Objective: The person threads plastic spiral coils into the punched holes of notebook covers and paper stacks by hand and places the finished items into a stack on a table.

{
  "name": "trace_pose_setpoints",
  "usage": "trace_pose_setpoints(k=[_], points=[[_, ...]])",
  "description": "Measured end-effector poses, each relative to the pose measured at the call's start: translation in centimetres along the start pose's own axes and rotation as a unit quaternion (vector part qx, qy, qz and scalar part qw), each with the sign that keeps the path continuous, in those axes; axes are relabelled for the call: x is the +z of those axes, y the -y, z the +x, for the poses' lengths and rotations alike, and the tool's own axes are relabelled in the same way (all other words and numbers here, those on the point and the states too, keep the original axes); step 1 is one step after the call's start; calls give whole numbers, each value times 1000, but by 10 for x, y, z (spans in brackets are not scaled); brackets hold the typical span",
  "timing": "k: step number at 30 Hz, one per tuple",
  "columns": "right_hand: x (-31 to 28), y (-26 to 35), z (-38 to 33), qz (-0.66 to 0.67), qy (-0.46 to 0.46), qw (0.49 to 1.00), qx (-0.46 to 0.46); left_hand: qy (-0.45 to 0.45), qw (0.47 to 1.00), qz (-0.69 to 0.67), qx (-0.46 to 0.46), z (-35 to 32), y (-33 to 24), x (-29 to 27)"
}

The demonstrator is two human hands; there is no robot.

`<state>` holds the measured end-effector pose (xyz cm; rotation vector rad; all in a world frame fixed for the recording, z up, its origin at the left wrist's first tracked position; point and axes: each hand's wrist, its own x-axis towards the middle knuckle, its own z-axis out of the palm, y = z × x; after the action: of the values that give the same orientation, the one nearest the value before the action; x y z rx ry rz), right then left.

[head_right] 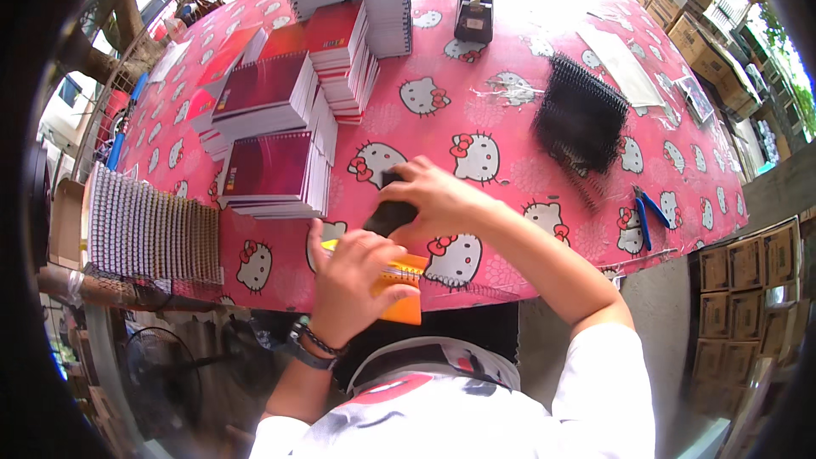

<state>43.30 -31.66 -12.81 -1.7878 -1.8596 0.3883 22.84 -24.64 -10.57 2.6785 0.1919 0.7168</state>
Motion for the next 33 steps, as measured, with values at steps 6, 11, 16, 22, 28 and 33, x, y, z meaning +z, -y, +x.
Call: trace_pose_setpoints(k=[6,11,16,22,28,33], points=[[-18,-9,-70,456,-8,887,76,-13,1000,-5,13,-14,24,3],[-14,15,-77,414,30,902,121,-3,999,39,-6,-6,15,5],[-20,23,-71,535,6,845,-2,0,1000,19,-21,-5,14,4],[-27,31,-61,432,-30,900,46,13,999,-7,-36,-7,18,3],[-28,19,-48,318,23,934,159,-114,985,-46,-120,-8,21,10],[-10,21,-51,386,31,917,92,-164,819,-502,-223,-37,38,50]])
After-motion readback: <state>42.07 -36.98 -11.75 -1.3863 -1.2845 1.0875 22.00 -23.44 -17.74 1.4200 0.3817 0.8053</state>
